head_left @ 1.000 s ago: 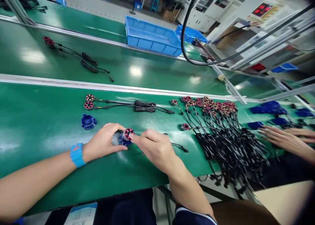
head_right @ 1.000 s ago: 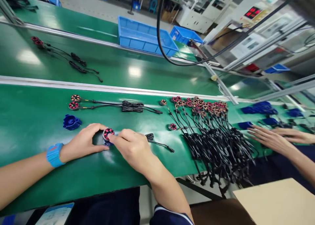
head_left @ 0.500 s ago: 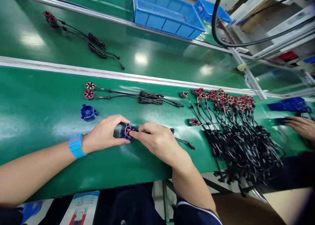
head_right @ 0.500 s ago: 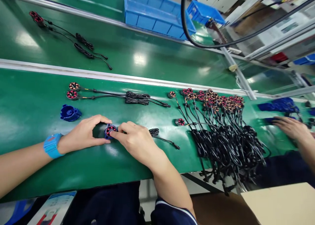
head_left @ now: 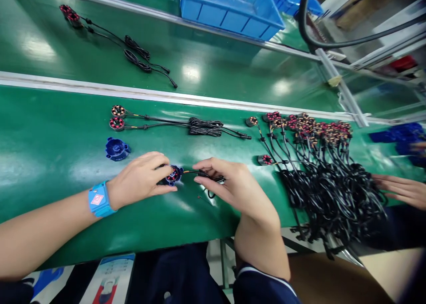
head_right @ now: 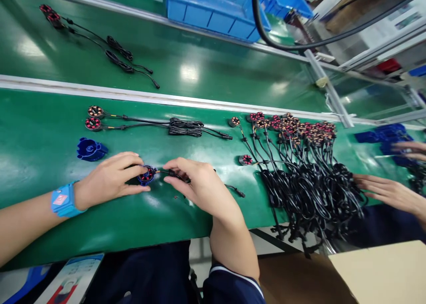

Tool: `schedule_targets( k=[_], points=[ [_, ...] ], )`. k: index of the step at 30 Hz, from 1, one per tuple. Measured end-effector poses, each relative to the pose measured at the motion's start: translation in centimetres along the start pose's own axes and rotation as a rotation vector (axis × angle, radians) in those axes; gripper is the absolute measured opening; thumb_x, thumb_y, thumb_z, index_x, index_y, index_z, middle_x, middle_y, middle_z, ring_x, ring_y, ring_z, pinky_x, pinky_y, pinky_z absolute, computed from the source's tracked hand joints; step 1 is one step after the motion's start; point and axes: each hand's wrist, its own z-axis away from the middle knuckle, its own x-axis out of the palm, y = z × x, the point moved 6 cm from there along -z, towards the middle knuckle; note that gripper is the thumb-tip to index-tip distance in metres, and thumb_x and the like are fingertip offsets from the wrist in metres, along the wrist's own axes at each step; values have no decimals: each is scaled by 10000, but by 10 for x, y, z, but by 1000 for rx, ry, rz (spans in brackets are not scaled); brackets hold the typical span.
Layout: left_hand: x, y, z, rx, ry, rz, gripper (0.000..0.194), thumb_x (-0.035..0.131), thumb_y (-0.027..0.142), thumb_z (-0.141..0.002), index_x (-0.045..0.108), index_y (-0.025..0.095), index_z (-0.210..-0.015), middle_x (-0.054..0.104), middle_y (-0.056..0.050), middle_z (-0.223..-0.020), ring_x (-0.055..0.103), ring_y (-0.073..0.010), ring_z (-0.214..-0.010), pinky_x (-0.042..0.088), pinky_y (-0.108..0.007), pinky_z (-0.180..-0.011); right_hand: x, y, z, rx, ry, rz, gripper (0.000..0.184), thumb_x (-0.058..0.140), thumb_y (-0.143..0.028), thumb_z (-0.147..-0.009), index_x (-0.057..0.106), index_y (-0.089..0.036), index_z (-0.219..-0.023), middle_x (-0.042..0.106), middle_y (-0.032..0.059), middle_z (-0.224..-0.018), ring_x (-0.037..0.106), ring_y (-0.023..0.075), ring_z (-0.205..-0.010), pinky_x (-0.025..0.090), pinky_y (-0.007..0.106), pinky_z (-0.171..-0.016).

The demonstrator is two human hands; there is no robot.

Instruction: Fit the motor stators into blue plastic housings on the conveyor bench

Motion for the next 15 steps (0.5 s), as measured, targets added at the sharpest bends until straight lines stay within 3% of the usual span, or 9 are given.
schedule_targets(
  k=[2, 4, 8, 11, 15],
  points=[
    [-1, 2, 1, -5, 14, -41, 448, 561, 577, -969, 659, 140, -972, 663, -114, -1035, 652, -246, -953, 575, -392, -866, 1, -2, -3, -19, 9, 11, 233, 660, -195, -975, 679, -248, -1200, 731, 3, -1042, 685, 127, -836, 558, 245, -759],
    [-1, 2, 3, -15, 27, -28, 471, 561, 599, -960, 628, 139, -1036, 647, -147, -1169, 659, -258, -999, 572, -390, -857, 3, -3, -7, -34, 41, 12, 263, 644, -178, -981, 689, -252, -1229, 728, 6, -1077, 688, 128, -877, 565, 255, -793],
    [5, 3, 4, 23, 1, 110, 308, 533, 455, -1023, 559, 207, -1205, 591, -116, -1366, 654, -229, -1126, 548, -358, -907, 8, 5, -12, 4, 157, -74, 253, 703, -173, -941, 704, -234, -1186, 738, -2, -1003, 703, 128, -864, 599, 253, -791],
    [8, 0, 1, 12, -51, 168, 243, 550, 401, -1023, 563, 237, -1201, 616, -78, -1278, 660, -204, -1070, 532, -333, -891, 11, 9, -14, 21, 207, -95, 196, 737, -174, -913, 708, -220, -1101, 744, -8, -957, 712, 131, -839, 611, 254, -794],
    [6, -7, 0, -51, -50, 173, 390, 608, 524, -967, 550, 209, -1189, 628, -62, -1140, 646, -202, -993, 521, -320, -857, 15, 7, -14, -2, 208, -44, 162, 727, -174, -920, 703, -214, -1076, 746, -6, -944, 716, 130, -831, 592, 243, -774]
  ],
)
